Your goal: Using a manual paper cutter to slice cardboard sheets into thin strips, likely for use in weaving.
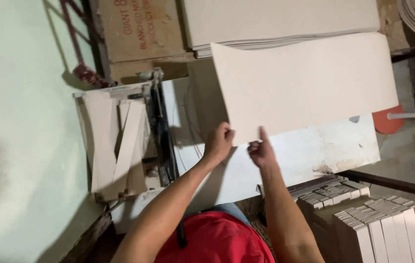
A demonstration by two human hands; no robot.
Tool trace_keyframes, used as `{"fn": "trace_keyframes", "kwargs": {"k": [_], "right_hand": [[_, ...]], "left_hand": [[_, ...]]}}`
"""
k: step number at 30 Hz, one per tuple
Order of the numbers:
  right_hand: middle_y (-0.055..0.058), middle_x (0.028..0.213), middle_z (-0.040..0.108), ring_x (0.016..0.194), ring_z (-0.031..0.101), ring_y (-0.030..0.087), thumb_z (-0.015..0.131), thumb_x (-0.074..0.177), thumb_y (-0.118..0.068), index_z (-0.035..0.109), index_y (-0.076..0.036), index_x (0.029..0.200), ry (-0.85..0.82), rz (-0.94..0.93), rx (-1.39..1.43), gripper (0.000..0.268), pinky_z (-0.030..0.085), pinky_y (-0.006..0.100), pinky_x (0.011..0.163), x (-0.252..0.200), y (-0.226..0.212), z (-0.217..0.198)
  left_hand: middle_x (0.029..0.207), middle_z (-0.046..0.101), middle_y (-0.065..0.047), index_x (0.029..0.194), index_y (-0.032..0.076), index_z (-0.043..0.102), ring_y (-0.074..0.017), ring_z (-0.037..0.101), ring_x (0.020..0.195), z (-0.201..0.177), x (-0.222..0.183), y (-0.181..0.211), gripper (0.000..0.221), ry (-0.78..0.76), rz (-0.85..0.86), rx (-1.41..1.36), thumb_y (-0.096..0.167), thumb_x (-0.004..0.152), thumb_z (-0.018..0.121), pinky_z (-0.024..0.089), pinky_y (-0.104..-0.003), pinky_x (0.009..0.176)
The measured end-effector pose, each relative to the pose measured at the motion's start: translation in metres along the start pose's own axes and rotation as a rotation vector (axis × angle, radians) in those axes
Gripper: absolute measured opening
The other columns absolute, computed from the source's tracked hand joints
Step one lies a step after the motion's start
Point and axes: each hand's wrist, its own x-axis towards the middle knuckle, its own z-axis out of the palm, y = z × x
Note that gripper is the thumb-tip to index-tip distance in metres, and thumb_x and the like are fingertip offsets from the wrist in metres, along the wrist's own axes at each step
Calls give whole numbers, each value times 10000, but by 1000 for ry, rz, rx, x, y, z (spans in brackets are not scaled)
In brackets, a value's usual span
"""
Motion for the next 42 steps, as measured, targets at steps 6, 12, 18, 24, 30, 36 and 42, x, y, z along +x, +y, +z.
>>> {"fn": "trace_keyframes", "kwargs": {"k": [6,12,18,24,30,36,42], "right_hand": [[-61,787,326,509,443,17,757,987,-327,417,-107,886,-6,-214,65,417,374,85,463,-73,8,8],[10,822,371,468,459,139,765,975,-273,393,-99,1114,137,-196,-201,434,408,262,439,-15,92,-81],[25,798,499,454,500,139,783,947,-483,299,-104,1388,140,-70,-365,757,313,284,341,-26,145,-107],[188,691,690,542,702,266,796,928,-345,476,-69,887,42,-39,-349,425,625,341,570,-26,193,-95],[139,913,625,807,737,305,778,954,-241,421,20,1101,-20,-30,-300,466,662,471,779,-30,215,-51],[199,1180,691,1082,707,345,736,977,-361,647,77,1201,-80,-66,-588,500,585,546,981,-23,199,3],[193,1185,732,1095,717,320,722,998,-360,686,47,1211,-65,-53,-617,460,602,519,973,-9,191,19]], "left_hand": [[1001,685,-158,1093,49,675,-317,671,939,-142,-52,9,128,205,334,-47,39,983,611,548,-449,853],[1490,303,-168,1416,77,507,-441,241,1470,-213,-79,-108,431,176,-234,740,198,1017,616,353,-586,1161],[1629,184,-252,1420,72,527,-535,253,1472,-214,-61,-148,484,65,-193,956,134,965,681,318,-620,1192],[1607,225,-310,1393,-21,554,-527,470,1309,-219,-61,-119,421,36,-241,959,93,994,621,550,-557,945],[1490,360,-258,1503,124,405,-466,516,1268,-237,-73,-42,459,101,-421,396,331,1098,340,502,-533,956],[1667,140,-225,1606,166,289,-483,206,1508,-224,-67,-43,563,-30,-401,512,327,1075,383,442,-548,1109],[1678,106,-207,1608,339,291,-513,115,1515,-185,-17,-111,582,-246,-176,811,253,1067,488,425,-573,1152]]}}
